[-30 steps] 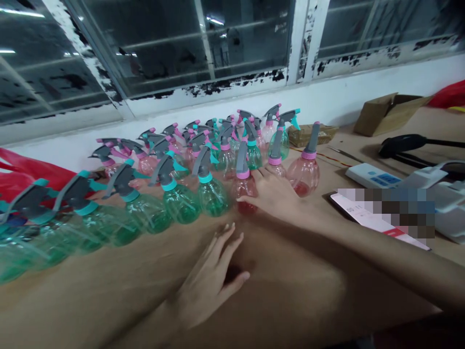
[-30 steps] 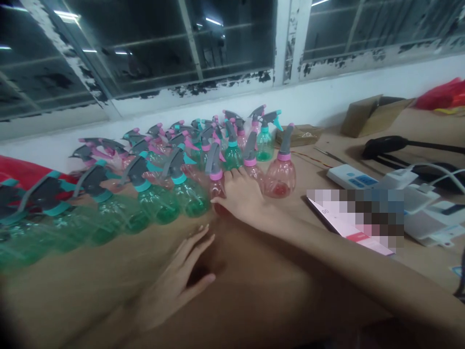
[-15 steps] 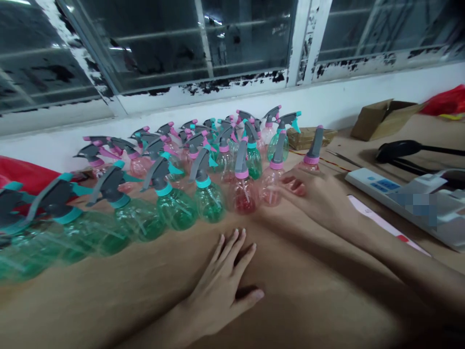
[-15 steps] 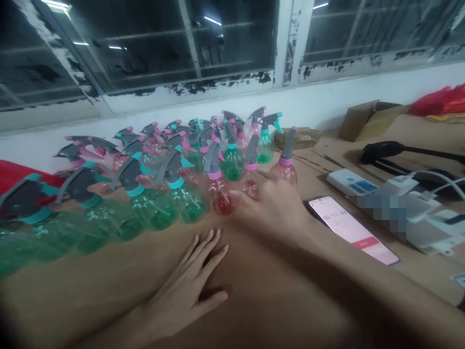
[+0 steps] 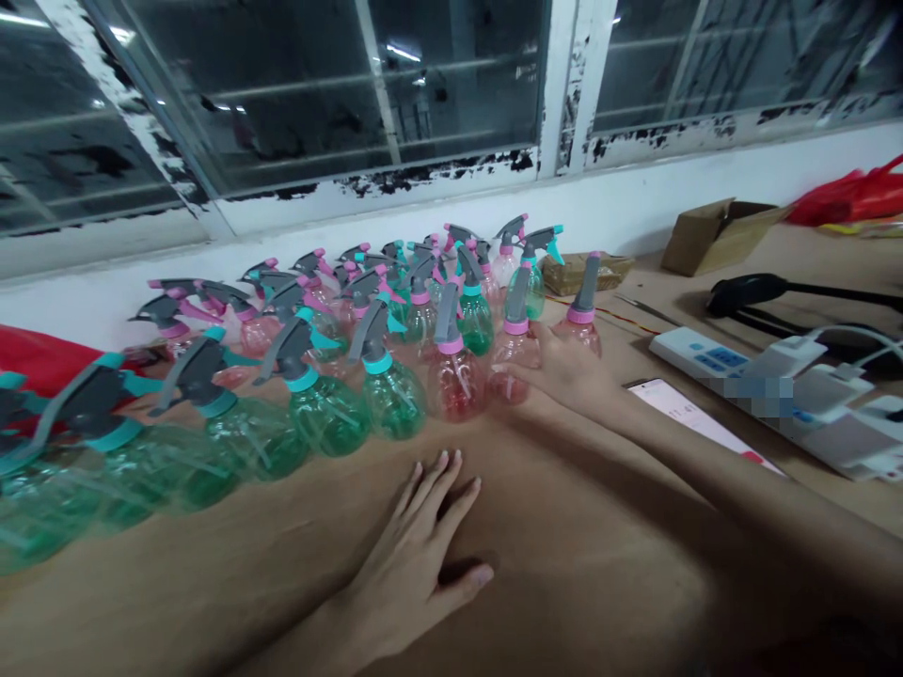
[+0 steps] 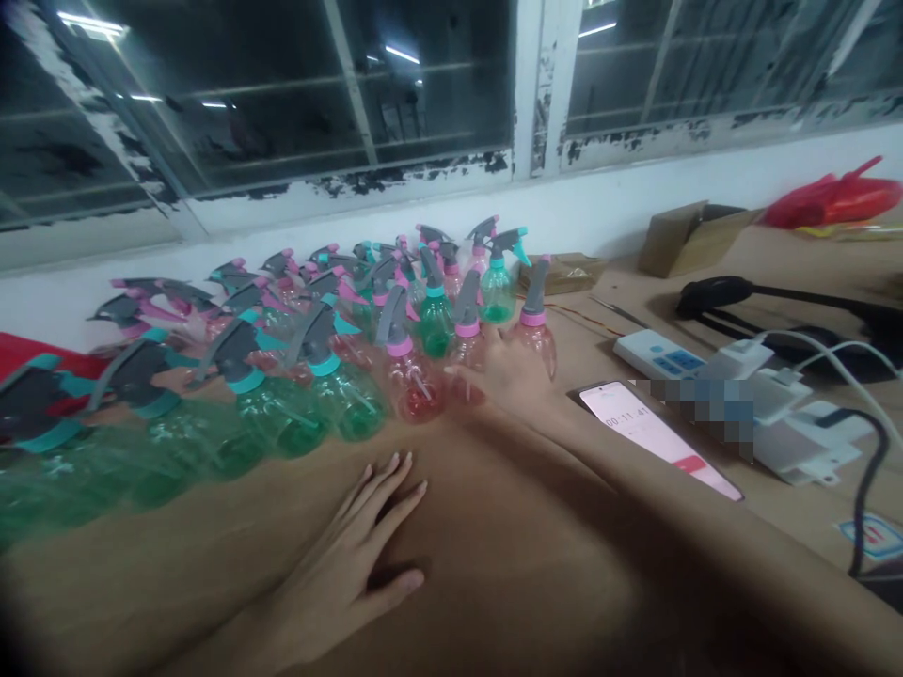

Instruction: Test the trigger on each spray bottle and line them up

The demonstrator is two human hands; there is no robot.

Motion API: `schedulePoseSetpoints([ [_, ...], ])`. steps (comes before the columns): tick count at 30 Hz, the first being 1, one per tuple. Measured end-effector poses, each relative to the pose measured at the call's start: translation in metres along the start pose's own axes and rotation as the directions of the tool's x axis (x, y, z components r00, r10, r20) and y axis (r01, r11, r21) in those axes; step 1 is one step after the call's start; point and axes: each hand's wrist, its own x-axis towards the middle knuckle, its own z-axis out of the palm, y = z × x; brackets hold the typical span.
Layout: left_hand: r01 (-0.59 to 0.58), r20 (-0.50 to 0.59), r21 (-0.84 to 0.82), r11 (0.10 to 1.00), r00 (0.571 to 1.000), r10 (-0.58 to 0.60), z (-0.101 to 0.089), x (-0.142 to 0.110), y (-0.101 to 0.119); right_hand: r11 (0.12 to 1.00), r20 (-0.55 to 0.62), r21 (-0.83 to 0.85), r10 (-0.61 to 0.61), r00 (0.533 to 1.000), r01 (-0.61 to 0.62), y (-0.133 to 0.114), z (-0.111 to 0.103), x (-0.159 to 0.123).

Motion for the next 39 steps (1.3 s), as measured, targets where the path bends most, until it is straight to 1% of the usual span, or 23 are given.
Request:
schedulePoseSetpoints([
  [3,0.002,0.023,-0.019,1.0,1.0,-0.001,-0.002,0.001,0.001,1.0,0.016,-0.017,-0.007,1.0,0.007,0.001,-0.003,-0.003],
  [6,0.059,0.025,-0.087,0.994,0.998,-0.057,-0.011,0.005,0.002,0.999,0.036,-0.026,-0.029,0.999,0.03,0.004,-0.007,-0.013],
  [9,0.153,-0.025,-0.229,0.961,0.986,-0.163,-0.028,0.013,0.005,0.997,0.046,-0.03,-0.063,0.997,0.064,0.004,-0.011,-0.029],
  [11,0.192,-0.062,-0.308,0.932,0.973,-0.221,-0.041,0.02,0.008,0.996,0.043,-0.031,-0.081,0.996,0.083,0.001,-0.015,-0.043],
  [13,0.204,-0.071,-0.377,0.904,0.966,-0.248,-0.052,0.028,0.01,0.994,0.041,-0.023,-0.105,0.994,0.106,-0.004,-0.02,-0.058],
  [15,0.183,-0.105,-0.444,0.877,0.962,-0.254,-0.058,0.036,0.013,0.992,0.042,-0.011,-0.128,0.991,0.129,-0.011,-0.025,-0.072],
  [17,0.138,-0.158,-0.494,0.859,0.957,-0.245,-0.062,0.044,0.017,0.987,0.07,0.021,-0.157,0.985,0.156,-0.02,-0.029,-0.083],
  [19,0.096,-0.201,-0.516,0.851,0.952,-0.23,-0.064,0.051,0.022,0.979,0.092,0.092,-0.191,0.977,0.182,-0.028,-0.031,-0.091],
  [22,0.026,-0.249,-0.576,0.817,0.946,-0.205,-0.069,0.055,0.028,0.945,0.082,0.243,-0.245,0.966,0.219,-0.043,-0.028,-0.098],
  [26,-0.024,-0.276,-0.676,0.736,0.935,-0.223,-0.076,0.05,0.031,0.847,0.094,0.482,-0.304,0.948,0.224,-0.066,-0.019,-0.1],
  [29,-0.025,-0.296,-0.707,0.707,0.918,-0.263,-0.078,0.04,0.027,0.78,0.121,0.592,-0.337,0.933,0.205,-0.082,-0.011,-0.098],
  [31,0.002,-0.312,-0.703,0.712,0.898,-0.31,-0.077,0.032,0.022,0.754,0.123,0.629,-0.339,0.933,0.191,-0.092,-0.005,-0.096],
  [34,0.035,-0.346,-0.683,0.73,0.864,-0.365,-0.077,0.021,0.015,0.753,0.108,0.633,-0.316,0.943,0.18,-0.107,0.005,-0.095],
  [37,-0.003,-0.406,-0.672,0.741,0.838,-0.365,-0.078,0.012,0.007,0.742,0.055,0.635,-0.32,0.946,0.214,-0.121,0.014,-0.095],
  [39,-0.018,-0.418,-0.668,0.744,0.836,-0.356,-0.079,0.009,0.002,0.725,0.025,0.643,-0.343,0.939,0.247,-0.127,0.019,-0.094],
])
